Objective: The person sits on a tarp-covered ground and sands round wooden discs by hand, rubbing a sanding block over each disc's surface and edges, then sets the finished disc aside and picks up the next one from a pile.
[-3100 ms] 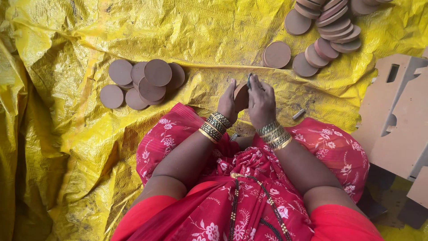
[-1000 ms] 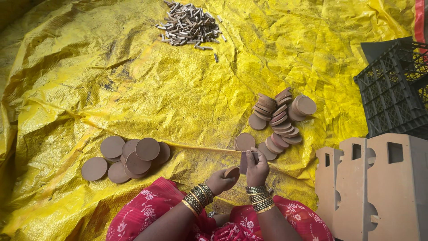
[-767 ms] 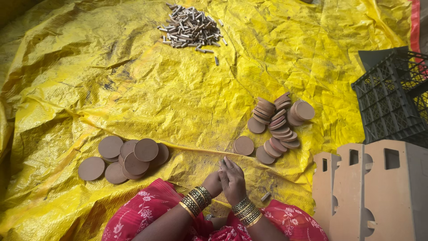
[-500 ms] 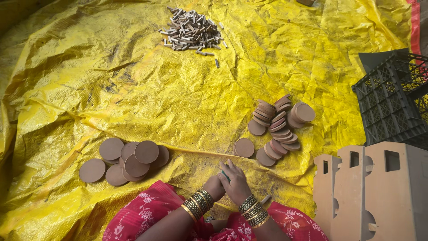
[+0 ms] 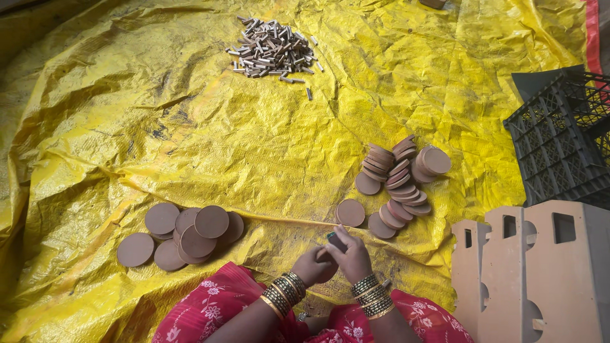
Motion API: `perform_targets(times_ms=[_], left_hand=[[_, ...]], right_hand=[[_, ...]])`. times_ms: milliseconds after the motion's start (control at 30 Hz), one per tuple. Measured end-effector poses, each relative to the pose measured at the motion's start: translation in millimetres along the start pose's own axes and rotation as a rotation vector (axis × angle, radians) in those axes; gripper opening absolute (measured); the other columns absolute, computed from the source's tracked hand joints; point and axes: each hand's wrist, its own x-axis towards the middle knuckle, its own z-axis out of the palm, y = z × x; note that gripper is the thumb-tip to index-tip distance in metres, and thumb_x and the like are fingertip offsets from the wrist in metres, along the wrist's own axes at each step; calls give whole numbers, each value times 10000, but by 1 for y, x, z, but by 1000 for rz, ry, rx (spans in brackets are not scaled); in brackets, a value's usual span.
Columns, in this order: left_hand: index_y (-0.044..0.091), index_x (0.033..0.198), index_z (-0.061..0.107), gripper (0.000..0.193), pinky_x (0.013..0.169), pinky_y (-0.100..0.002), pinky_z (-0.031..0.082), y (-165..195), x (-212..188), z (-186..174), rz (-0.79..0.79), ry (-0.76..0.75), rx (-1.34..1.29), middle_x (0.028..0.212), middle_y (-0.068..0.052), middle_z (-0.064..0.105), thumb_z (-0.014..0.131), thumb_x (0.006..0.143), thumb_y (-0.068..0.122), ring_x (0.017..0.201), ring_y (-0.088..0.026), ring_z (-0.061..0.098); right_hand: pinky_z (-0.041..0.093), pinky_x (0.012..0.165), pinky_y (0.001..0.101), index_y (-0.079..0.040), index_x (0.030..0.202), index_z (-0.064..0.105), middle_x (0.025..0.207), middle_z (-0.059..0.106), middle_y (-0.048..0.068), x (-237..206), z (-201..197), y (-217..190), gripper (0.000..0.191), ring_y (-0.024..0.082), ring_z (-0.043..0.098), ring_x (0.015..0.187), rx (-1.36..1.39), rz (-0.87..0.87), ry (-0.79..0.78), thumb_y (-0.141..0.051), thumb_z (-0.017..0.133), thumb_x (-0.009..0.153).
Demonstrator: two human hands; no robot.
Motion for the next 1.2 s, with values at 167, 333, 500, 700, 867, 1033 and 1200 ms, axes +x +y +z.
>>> perform_targets(times_ms=[167, 333, 500, 700, 867, 1033, 1200], left_hand=[[-20, 1119, 706, 583, 771, -372, 643, 8, 7, -16, -237, 105, -276, 956, -155, 768, 707, 883, 514, 838, -234, 774], [6, 1094, 692, 557, 727, -361, 609, 34, -7, -26, -211, 7, -909, 924, -120, 753, 618, 932, 534, 798, -209, 735], [35, 1069, 688, 448, 752, -319, 604, 46, -14, -27, -155, -27, -979, 949, -98, 738, 639, 961, 467, 824, -176, 716], [-5, 1013, 697, 465, 697, -323, 590, 32, -8, -24, -247, 19, -914, 885, -107, 737, 667, 948, 455, 752, -185, 711], [-12, 1020, 696, 453, 694, -322, 591, 28, -4, -23, -267, 26, -912, 886, -108, 740, 690, 946, 435, 745, -185, 713], [2, 1044, 704, 444, 732, -334, 602, 34, -8, -25, -270, -6, -942, 927, -119, 749, 678, 943, 434, 794, -199, 722], [24, 1115, 669, 440, 793, -403, 616, 42, -16, -30, -256, -86, -1035, 994, -143, 722, 629, 955, 432, 876, -230, 732]], right_hand=[[463, 1083, 326, 60, 1342, 600, 1462, 573, 214, 11, 0, 25, 577, 223, 587, 1333, 318, 144, 66, -233, 773, 877], [444, 1117, 307, 49, 1376, 599, 1490, 586, 193, 12, 20, 53, 478, 219, 568, 1372, 598, 184, -52, -215, 639, 979], [387, 1158, 339, 69, 1399, 561, 1546, 472, 243, 6, 38, 65, 508, 270, 432, 1465, 356, -76, -167, -78, 646, 921], [423, 1109, 404, 6, 1442, 501, 1497, 489, 267, -1, 22, 43, 664, 378, 519, 1331, -166, -208, -222, -161, 722, 838], [511, 973, 444, -51, 1464, 476, 1320, 602, 281, -5, 13, 20, 685, 404, 641, 1127, -200, -171, -205, -190, 726, 842], [560, 878, 445, -81, 1521, 448, 1152, 710, 234, -13, 19, 8, 698, 389, 702, 1056, -218, -45, -17, -100, 665, 859], [543, 952, 421, -2, 1461, 479, 1301, 634, 299, -22, 23, -4, 697, 399, 643, 1196, -72, -235, 92, -64, 736, 816]])
